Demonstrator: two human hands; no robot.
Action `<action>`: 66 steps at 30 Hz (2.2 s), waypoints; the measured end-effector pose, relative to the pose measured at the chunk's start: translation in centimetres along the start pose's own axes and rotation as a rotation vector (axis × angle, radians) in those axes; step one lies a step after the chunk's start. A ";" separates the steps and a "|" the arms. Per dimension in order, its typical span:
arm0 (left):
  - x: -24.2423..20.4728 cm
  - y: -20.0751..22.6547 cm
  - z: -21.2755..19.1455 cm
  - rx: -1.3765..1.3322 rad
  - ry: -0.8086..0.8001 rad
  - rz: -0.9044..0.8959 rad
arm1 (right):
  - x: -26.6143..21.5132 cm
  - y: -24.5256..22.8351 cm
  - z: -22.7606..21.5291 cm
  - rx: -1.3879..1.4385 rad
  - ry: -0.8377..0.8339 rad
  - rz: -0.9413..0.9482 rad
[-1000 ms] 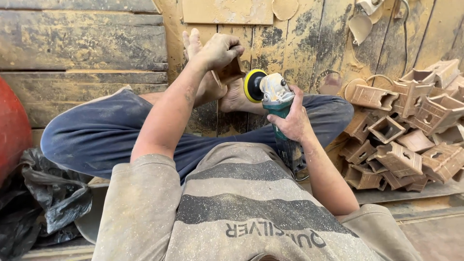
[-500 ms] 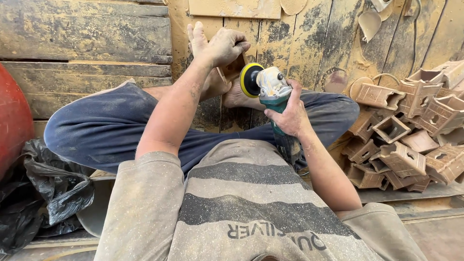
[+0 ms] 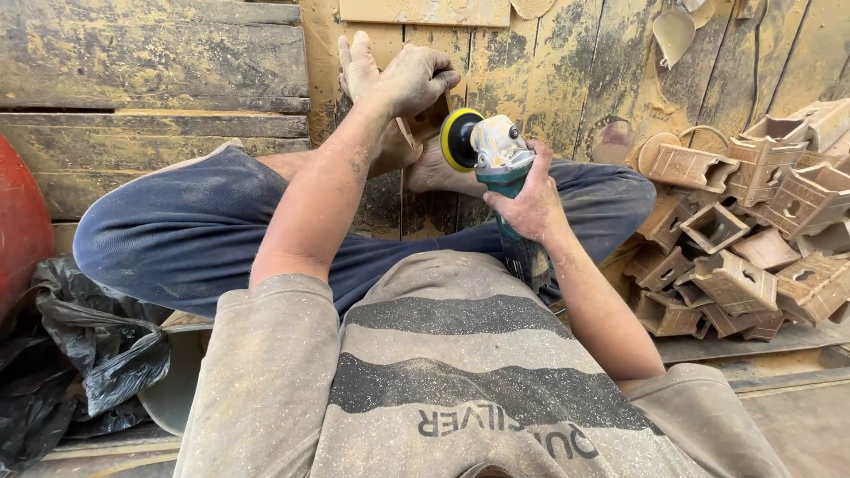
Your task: Sanding small decorative wooden blocks using a handheld power sander while sitting on the floor.
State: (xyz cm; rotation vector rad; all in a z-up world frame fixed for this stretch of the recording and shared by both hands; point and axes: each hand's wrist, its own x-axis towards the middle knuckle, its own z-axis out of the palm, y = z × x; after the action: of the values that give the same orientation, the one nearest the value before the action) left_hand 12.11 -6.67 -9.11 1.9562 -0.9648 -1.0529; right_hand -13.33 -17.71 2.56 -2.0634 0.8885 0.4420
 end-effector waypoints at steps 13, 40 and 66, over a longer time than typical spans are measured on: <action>-0.2 0.3 0.5 -0.022 0.020 -0.053 | -0.2 0.1 0.0 0.003 -0.006 -0.038; -1.7 3.1 0.2 0.037 -0.038 -0.156 | -0.5 -0.2 -0.6 0.014 -0.023 0.027; 2.8 -0.2 1.7 -0.117 0.114 -0.146 | -1.4 -0.3 0.0 0.087 -0.086 -0.141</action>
State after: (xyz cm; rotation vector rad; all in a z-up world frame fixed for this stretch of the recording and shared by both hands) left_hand 11.74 -9.33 -10.92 1.9888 -0.6921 -1.0416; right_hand -14.07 -16.97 3.57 -1.9964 0.6948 0.4057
